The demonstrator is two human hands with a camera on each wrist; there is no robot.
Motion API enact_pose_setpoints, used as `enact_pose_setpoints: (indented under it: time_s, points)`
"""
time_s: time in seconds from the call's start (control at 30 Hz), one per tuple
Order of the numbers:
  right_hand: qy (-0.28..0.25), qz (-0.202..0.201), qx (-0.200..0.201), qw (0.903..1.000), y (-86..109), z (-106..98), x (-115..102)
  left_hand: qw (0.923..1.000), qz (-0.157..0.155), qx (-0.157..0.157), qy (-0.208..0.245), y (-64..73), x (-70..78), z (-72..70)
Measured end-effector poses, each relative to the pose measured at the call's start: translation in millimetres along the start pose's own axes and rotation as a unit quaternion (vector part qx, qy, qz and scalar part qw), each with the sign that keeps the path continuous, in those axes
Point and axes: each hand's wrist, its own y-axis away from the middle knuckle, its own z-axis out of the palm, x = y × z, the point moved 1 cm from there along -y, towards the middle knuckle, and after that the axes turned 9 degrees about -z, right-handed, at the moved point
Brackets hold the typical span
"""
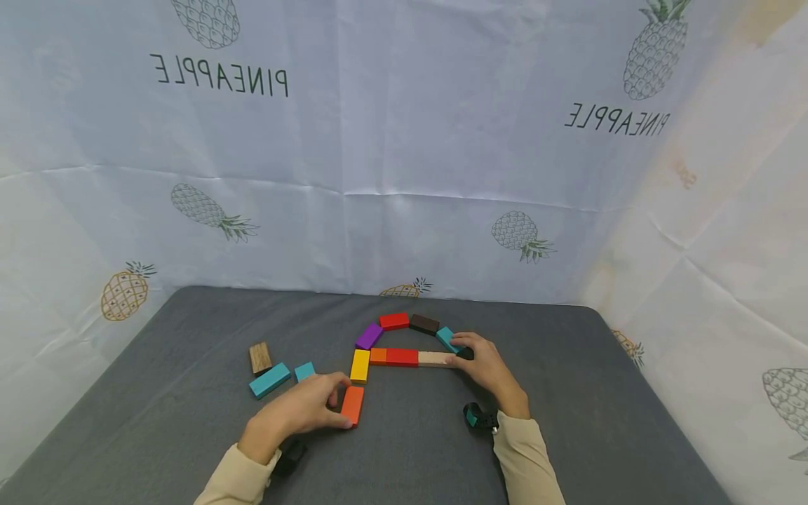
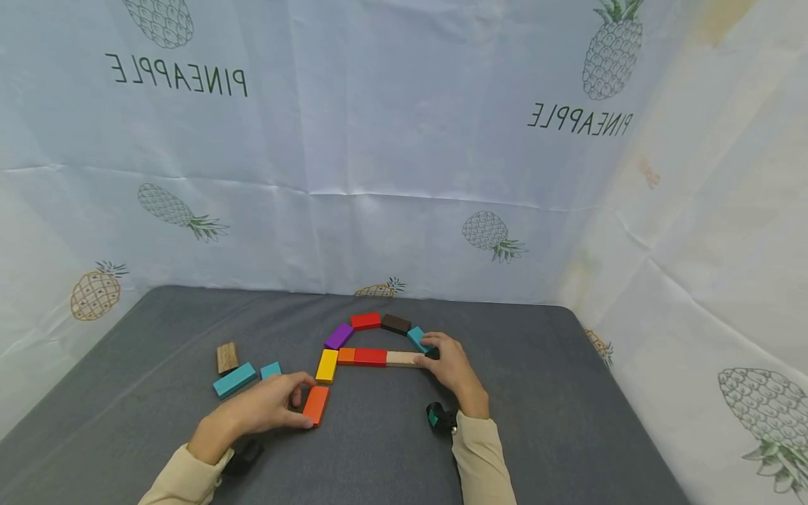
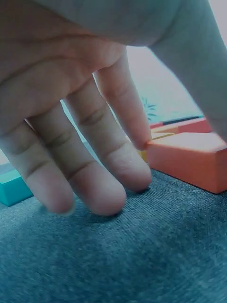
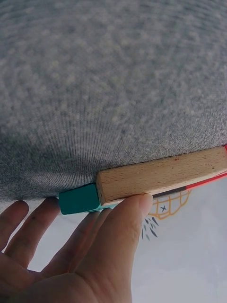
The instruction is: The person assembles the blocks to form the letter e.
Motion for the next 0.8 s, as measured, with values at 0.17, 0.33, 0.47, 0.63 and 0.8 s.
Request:
enact_pose_setpoints:
  time_s: [0.17,0.33,0.47,0.63,0.8]
  points:
    - [-0.001,0.002,-0.002,1.0000,-0.4,0.7,0.6,0.9999,-0.010,-0.003,0.001,1.0,0.5,-0.7]
    - [-0.002,0.000,0.001,1.0000,-1.1,0.7,0.6,0.9998,-0.015,0.007,-0.008,0.1,2.2,0.1]
    - [-0.002,-0.004,0.005,1.0000,-1.4,0.5,0.5,0.9992,-0.026,0.020,-0.021,-1.7,4.6,3.0]
    - [-0.002,-0.006,0.004,1.0000,-1.4,-0.2,-0.2,0.9988,-0.024,0.032,-0.027,-3.4,6.2,5.4]
    - [-0.001,-0.004,0.003,1.0000,-1.3,-0.4,-0.6,0.9988,-0.020,0.036,-0.027,-4.2,6.0,6.5]
